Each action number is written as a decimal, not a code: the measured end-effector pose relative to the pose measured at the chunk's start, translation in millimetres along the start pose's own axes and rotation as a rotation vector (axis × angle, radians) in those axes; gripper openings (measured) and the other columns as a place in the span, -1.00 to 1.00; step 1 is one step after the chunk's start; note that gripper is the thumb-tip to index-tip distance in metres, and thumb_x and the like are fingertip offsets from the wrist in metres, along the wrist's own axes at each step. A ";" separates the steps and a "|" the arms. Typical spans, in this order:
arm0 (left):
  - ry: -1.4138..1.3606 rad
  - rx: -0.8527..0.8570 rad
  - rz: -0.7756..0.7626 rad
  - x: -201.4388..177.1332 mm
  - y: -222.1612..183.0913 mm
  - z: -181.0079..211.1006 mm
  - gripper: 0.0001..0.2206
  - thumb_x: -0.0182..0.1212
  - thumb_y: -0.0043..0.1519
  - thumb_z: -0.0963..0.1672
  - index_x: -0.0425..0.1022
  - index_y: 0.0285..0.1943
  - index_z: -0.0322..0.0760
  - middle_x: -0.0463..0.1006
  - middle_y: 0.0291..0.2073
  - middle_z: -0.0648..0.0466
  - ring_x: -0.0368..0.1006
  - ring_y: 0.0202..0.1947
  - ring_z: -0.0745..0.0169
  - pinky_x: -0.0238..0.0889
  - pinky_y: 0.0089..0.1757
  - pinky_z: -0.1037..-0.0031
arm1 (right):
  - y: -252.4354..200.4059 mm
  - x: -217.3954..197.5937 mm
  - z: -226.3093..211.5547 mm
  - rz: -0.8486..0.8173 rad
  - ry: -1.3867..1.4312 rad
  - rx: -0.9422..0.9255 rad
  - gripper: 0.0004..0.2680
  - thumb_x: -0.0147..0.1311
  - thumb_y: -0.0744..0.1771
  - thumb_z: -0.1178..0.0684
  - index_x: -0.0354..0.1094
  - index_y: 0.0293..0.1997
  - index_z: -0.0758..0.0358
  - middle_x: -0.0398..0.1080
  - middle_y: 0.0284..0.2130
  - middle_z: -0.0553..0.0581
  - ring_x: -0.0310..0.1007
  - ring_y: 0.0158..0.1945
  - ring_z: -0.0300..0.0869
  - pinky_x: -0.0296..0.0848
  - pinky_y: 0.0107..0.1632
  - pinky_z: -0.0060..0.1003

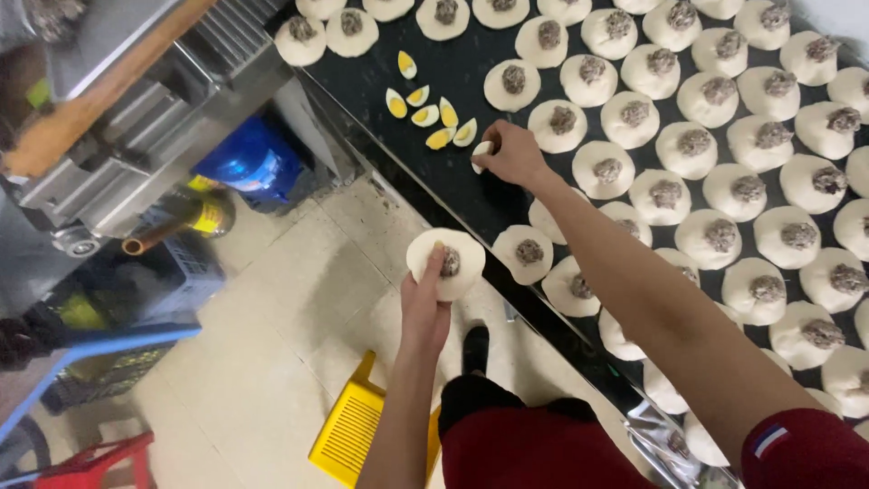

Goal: Manually assembling steamed buns by adding egg pieces and small meatballs to filled dough and sealing them.

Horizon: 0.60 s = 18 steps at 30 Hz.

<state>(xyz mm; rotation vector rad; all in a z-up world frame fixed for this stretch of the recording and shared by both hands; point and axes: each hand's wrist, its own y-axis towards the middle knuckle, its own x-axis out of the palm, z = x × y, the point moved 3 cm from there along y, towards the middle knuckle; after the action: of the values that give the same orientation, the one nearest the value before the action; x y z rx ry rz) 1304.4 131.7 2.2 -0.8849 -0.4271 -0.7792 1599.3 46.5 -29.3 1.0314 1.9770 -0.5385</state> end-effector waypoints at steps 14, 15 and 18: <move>-0.052 -0.295 -0.491 114.6 -11.4 -53.4 -0.56 0.02 0.42 0.03 0.34 0.35 -0.33 0.52 0.12 0.03 0.48 0.11 0.24 0.40 0.06 0.38 | -230.1 -159.5 -89.9 0.193 0.189 -0.311 -0.77 0.32 0.29 0.12 0.54 0.04 0.18 0.52 0.00 0.13 0.57 0.01 -0.06 0.56 -0.03 -0.26; -0.030 -0.277 -0.530 121.6 -14.5 -60.7 -0.59 0.08 0.44 -0.01 0.34 0.36 -0.35 0.50 0.13 0.02 0.46 0.11 0.24 0.38 0.06 0.40 | -242.4 -165.3 -85.5 0.211 0.186 -0.343 -0.76 0.31 0.29 0.14 0.52 0.05 0.23 0.50 0.06 0.16 0.54 0.07 -0.02 0.55 -0.01 -0.25; 0.078 -0.309 -0.495 142.4 -33.6 -74.8 -0.61 0.15 0.40 -0.06 0.35 0.31 -0.42 0.50 0.09 -0.01 0.49 0.07 0.18 0.43 -0.02 0.32 | -271.3 -183.4 -72.9 0.271 0.057 -0.319 -0.82 0.27 0.33 0.20 0.56 0.04 0.21 0.53 0.07 0.06 0.49 0.20 -0.05 0.52 0.19 -0.20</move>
<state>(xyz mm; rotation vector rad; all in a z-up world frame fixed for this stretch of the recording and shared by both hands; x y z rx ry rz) 1373.8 -3.0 65.8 -1.0453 -0.4708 -1.3570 1402.3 -145.5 162.7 1.0945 1.8554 -0.0432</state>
